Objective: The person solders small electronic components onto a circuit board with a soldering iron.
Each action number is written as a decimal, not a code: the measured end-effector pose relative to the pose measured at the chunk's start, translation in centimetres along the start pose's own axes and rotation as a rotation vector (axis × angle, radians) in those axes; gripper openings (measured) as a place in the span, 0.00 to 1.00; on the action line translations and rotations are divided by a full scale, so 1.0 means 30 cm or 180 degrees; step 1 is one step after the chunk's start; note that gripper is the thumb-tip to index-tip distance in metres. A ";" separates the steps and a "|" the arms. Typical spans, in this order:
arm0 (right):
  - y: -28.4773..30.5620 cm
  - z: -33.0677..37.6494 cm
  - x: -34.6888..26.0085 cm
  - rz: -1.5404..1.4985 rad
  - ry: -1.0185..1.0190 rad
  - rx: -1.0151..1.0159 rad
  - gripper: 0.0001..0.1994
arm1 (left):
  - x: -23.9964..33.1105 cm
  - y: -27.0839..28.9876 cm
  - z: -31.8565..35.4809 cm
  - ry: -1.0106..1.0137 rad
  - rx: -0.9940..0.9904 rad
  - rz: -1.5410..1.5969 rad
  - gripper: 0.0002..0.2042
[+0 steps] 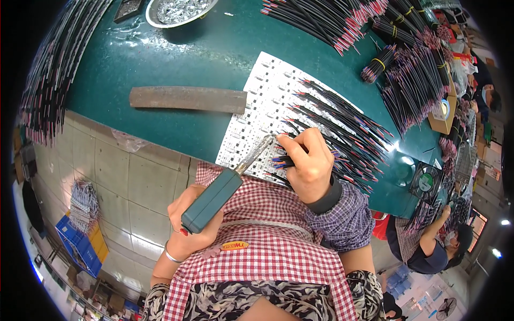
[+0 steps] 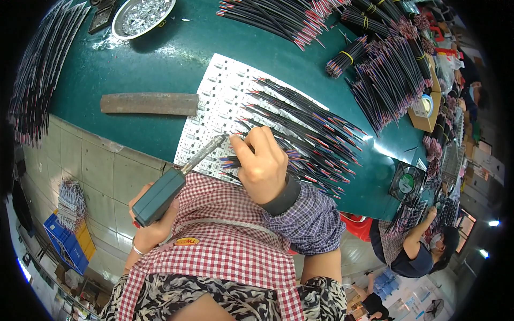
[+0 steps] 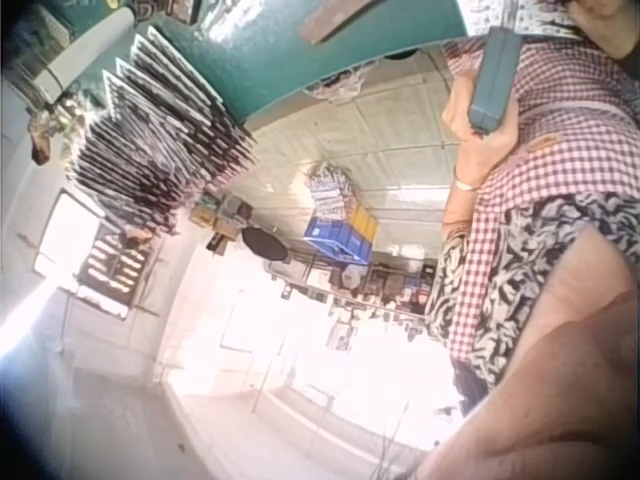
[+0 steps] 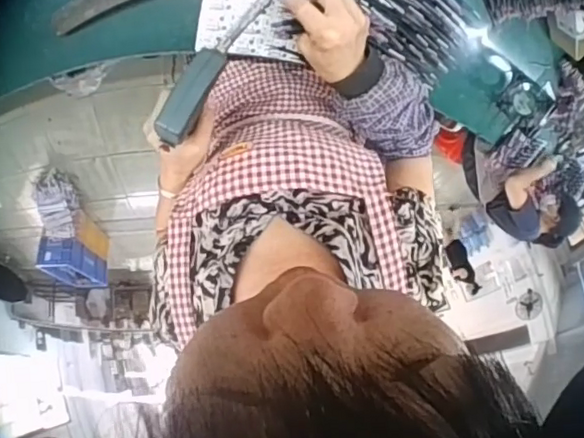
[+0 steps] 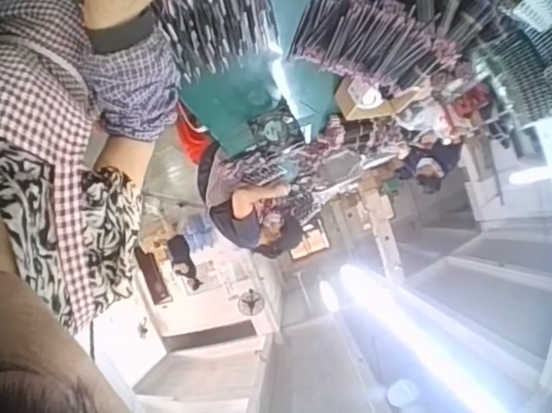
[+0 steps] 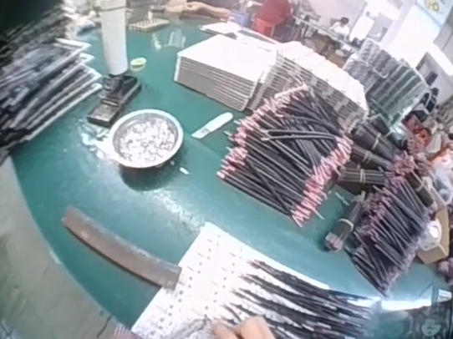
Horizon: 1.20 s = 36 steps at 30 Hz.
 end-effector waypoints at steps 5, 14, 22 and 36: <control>0.002 -0.001 -0.008 0.0049 0.0109 0.0032 0.20 | -0.037 0.017 0.039 -0.0001 0.0072 -0.0027 0.11; 0.057 -0.024 0.008 -0.0683 -0.0181 0.0070 0.21 | -0.107 0.064 0.124 0.0997 0.0393 0.0882 0.20; 0.068 0.032 -0.015 0.0150 -0.0297 0.0242 0.32 | -0.126 0.061 0.133 0.1249 0.0403 0.1011 0.21; 0.020 0.074 -0.034 0.0106 -0.0135 -0.0057 0.31 | -0.121 0.052 0.121 0.0679 0.0214 0.0115 0.12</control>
Point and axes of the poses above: each hand's wrist, its own z-axis away from the middle knuckle, its own y-axis out of the back of the hand, x = y × z, the point moved 8 cm from there along -z, towards the middle knuckle, and after that the axes turned 12 degrees about x, right-handed, at the moved point
